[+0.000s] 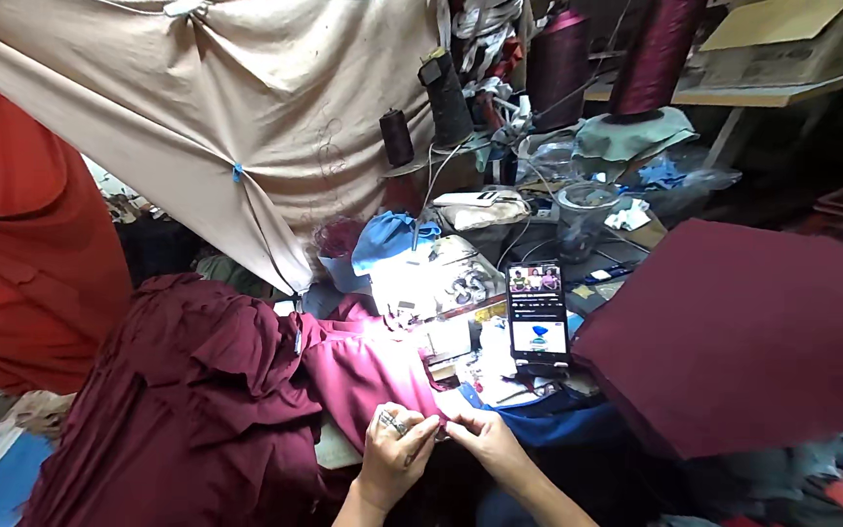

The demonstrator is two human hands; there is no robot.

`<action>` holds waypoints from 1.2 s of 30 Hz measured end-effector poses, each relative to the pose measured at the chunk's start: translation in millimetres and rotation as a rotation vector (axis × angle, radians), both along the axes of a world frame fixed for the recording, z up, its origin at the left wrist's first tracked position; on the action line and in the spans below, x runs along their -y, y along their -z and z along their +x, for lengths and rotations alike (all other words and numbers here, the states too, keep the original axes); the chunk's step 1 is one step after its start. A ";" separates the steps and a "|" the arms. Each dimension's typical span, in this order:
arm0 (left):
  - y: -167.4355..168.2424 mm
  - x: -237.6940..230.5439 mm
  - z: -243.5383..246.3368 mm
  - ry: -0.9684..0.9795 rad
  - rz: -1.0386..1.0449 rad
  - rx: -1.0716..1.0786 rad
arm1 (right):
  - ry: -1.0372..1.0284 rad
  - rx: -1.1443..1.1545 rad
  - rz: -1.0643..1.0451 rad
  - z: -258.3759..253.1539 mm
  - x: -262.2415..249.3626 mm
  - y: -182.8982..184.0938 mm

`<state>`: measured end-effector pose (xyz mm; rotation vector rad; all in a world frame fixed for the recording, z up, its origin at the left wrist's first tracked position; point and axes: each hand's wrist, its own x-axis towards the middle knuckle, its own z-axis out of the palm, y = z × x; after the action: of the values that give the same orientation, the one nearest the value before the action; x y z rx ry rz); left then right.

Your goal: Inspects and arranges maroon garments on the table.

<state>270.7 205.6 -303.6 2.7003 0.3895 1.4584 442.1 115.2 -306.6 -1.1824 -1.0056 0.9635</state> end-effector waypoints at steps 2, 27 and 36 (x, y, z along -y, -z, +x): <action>1.0 0.6 0.0 -0.007 0.009 -0.005 | 0.012 0.001 -0.004 -0.8 1.6 -2.0; -11.1 4.1 -44.0 -0.445 -1.454 0.317 | 0.150 0.516 0.032 -5.6 -4.4 32.8; -15.1 -18.7 -43.5 -0.329 -1.302 0.087 | 0.251 0.524 0.095 -8.8 -28.0 23.9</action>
<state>227.2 224.3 -288.5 1.5373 1.2569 0.8096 433.4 143.2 -330.4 -1.4771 -1.2578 0.4051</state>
